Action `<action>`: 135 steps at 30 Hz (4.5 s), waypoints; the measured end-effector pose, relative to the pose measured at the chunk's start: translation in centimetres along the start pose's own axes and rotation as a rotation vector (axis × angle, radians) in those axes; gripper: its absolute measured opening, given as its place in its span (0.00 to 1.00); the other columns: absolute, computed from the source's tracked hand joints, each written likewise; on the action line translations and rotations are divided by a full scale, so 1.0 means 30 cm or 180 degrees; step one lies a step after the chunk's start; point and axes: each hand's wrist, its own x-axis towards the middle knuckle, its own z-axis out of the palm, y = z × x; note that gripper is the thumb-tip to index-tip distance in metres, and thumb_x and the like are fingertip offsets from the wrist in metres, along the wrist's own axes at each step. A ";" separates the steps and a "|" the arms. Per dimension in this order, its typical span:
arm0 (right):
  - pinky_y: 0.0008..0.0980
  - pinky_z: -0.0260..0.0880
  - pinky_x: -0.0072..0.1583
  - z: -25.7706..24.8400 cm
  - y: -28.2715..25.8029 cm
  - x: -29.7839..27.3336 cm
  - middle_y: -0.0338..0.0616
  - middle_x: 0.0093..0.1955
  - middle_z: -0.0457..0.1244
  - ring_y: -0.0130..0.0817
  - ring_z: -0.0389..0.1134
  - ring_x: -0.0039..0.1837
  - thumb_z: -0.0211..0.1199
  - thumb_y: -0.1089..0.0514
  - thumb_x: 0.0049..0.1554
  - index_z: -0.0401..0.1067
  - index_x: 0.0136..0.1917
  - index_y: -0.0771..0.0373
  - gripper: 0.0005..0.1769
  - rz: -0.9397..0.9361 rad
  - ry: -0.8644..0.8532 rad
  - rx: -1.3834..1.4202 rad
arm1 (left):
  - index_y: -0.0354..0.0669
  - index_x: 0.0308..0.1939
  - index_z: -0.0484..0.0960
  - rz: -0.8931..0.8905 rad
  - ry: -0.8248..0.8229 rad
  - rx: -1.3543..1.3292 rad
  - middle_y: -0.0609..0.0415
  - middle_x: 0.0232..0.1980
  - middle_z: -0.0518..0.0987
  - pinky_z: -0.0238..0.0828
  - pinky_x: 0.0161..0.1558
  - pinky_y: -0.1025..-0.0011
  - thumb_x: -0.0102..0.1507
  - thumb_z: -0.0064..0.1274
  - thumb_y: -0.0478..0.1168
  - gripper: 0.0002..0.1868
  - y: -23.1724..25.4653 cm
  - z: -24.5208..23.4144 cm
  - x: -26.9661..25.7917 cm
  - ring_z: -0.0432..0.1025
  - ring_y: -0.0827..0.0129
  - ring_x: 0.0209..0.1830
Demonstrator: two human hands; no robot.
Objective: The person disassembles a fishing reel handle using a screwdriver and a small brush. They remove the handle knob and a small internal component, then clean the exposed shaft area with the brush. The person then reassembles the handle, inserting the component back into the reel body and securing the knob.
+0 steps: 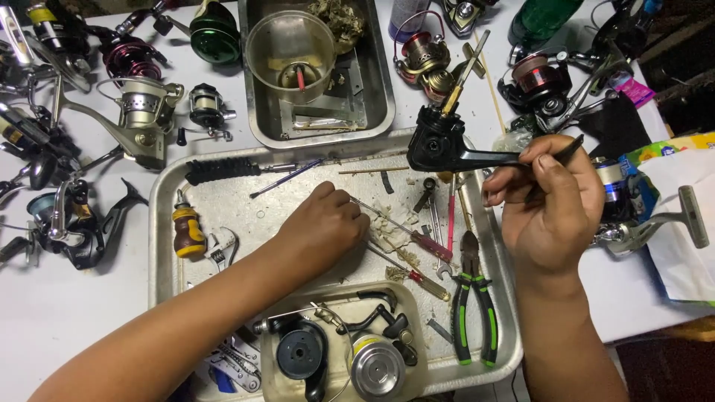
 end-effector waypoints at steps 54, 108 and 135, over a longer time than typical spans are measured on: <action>0.28 0.79 0.43 0.478 -0.070 -0.065 0.46 0.48 0.64 0.34 0.74 0.48 0.57 0.60 0.70 0.68 0.56 0.66 0.06 -0.0192 -0.2155 -0.1017 | 0.41 0.77 0.51 -0.2664 0.1622 -0.4464 0.44 0.77 0.65 0.79 0.59 0.67 0.61 0.48 0.56 0.45 -0.140 -0.336 -0.305 0.75 0.61 0.65; 0.41 0.74 0.65 0.231 0.011 -0.040 0.64 0.62 0.62 0.52 0.71 0.60 0.59 0.71 0.68 0.66 0.68 0.79 0.16 -0.1631 -0.1401 -0.2369 | 0.45 0.65 0.73 -0.1458 0.2531 -0.4169 0.53 0.54 0.78 0.74 0.57 0.70 0.62 0.59 0.49 0.29 -0.207 -0.184 -0.278 0.73 0.67 0.54; 0.51 0.64 0.62 0.304 0.101 -0.074 0.47 0.41 0.72 0.48 0.73 0.48 0.71 0.64 0.53 0.82 0.47 0.59 0.07 -0.2125 -0.2655 -0.3270 | 0.36 0.66 0.72 -0.0860 0.3466 -0.4286 0.47 0.64 0.75 0.72 0.65 0.65 0.63 0.64 0.40 0.30 -0.259 -0.075 -0.261 0.71 0.68 0.61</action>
